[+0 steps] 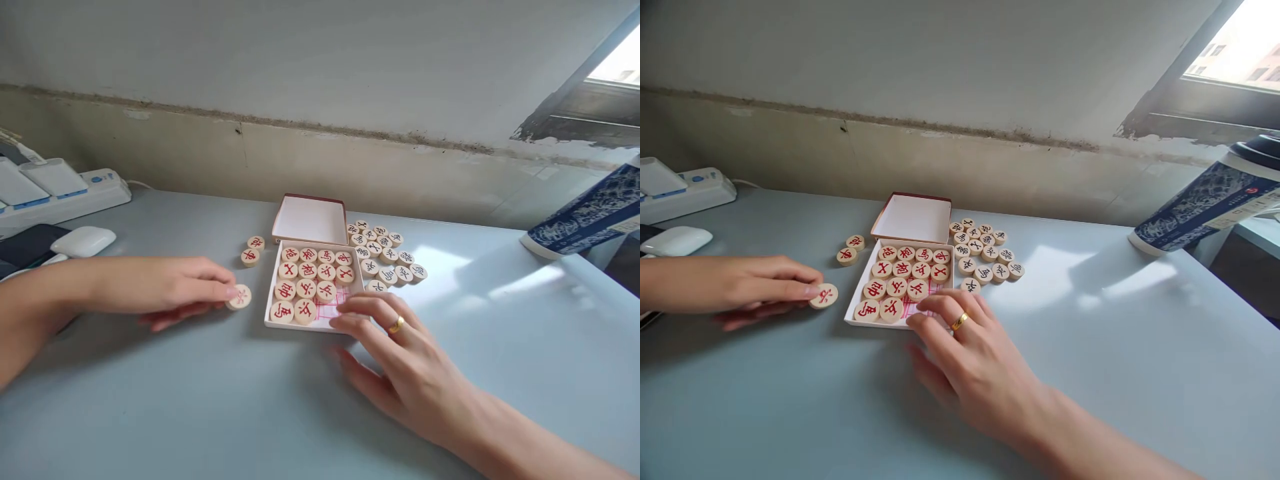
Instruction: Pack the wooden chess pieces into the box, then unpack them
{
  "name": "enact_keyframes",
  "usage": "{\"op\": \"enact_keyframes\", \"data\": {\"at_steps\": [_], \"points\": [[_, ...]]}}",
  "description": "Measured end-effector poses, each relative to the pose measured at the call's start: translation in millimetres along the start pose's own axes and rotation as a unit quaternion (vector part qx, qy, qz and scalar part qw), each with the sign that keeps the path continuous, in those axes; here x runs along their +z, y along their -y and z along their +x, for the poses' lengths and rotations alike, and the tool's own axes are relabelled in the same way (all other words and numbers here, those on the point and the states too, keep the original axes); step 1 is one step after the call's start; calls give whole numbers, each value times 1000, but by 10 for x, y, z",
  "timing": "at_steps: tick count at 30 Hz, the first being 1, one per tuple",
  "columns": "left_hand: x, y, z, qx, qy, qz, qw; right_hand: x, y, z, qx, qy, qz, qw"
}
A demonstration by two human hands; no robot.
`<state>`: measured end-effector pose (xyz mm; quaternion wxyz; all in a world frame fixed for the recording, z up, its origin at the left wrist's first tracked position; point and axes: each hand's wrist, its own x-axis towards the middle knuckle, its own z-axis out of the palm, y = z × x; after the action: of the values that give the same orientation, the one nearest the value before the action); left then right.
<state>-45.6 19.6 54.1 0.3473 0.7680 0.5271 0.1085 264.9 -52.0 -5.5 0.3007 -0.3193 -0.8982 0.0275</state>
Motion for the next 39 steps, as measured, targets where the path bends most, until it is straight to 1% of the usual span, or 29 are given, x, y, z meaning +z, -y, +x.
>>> {"op": "enact_keyframes", "data": {"at_steps": [2,6,8,11,12,14,16,19,22,24,26,28,29,31,32,33,34,35,37,39], "points": [[-60,112,36,-21,-11,35,999,21,-35,19,1,6,-45,999],[-34,251,95,-76,10,64,995,30,-45,34,10,49,-83,995],[-40,295,129,-121,28,82,989,26,-34,34,15,63,-86,994],[-106,327,179,-199,41,110,973,28,-30,35,20,60,-80,995],[-129,325,194,-218,35,118,968,30,-32,36,22,59,-76,995],[-146,302,225,-233,10,130,964,34,-40,38,27,59,-70,995],[-110,256,253,-225,-29,144,963,34,-44,39,26,57,-67,996],[13,172,286,-194,-91,175,961,29,-38,40,19,58,-64,996],[123,100,296,-141,-140,197,960,26,-31,44,18,56,-61,996],[157,74,284,-101,-164,205,960,26,-32,45,13,55,-63,996],[168,57,247,-51,-194,211,957,27,-39,42,6,53,-65,996],[184,29,176,9,-235,217,947,28,-49,34,0,52,-65,997],[206,5,129,53,-257,221,939,30,-55,31,-2,50,-65,997],[289,-70,27,191,-287,219,913,35,-62,28,-4,51,-68,996],[350,-116,-20,325,-272,212,881,37,-63,28,-4,54,-70,996],[421,-163,-59,462,-246,191,830,39,-62,31,-3,59,-71,996],[498,-208,-87,505,-184,205,818,41,-60,34,-2,64,-73,995],[576,-245,-104,516,-151,220,814,42,-58,39,-2,68,-75,995],[716,-292,-111,527,-136,233,806,43,-54,48,-3,66,-79,995],[814,-307,-107,540,-141,222,799,45,-55,55,-7,57,-80,995]]}}
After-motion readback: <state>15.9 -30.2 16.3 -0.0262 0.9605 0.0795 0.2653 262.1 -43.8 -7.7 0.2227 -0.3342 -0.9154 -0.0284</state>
